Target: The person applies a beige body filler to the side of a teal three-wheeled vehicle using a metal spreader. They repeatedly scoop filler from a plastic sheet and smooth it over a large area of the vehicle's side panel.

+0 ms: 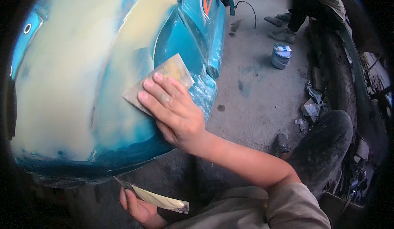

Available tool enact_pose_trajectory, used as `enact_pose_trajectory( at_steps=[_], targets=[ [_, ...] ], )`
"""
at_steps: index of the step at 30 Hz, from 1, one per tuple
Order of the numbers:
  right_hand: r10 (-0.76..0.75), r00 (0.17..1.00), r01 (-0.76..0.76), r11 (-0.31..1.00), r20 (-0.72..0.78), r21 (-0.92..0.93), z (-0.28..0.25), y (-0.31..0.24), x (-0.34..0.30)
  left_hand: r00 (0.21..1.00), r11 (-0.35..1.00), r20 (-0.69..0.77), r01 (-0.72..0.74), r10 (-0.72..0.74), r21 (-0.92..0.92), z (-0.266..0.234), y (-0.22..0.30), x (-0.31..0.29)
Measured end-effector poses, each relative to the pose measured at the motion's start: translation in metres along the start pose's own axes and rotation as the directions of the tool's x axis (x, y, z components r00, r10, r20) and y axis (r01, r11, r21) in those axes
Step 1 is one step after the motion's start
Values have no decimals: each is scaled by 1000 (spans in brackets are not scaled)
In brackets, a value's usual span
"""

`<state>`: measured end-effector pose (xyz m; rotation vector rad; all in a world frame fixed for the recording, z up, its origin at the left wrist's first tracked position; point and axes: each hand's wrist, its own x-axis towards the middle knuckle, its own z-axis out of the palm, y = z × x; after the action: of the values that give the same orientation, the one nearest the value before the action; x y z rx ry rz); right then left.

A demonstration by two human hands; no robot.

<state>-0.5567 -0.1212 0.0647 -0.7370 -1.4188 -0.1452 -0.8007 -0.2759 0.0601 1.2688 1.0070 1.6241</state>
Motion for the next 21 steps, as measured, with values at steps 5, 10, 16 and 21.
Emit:
enact_pose_trajectory(
  at_steps=[5, 10, 16, 21],
  targets=[
    [-9, 997, 9, 1000, 72, 6, 4, 0, -44, 988, 995, -149, 42, -28, 90, 9, -6, -5],
    [-4, 982, 4, 1000, 188, 0, -2, 6, -81, 994, 989, -43, 103, -99, 105, 8, -5, 0],
    [-23, 950, 41, 998, 311, -53, -57, 0, -47, 967, 939, 26, 254, -255, -231, 23, -3, 5],
    [551, 835, -541, 818, 3, 195, -73, 21, 81, 947, 913, 112, 321, -301, -254, 16, -3, 9]
  ],
)
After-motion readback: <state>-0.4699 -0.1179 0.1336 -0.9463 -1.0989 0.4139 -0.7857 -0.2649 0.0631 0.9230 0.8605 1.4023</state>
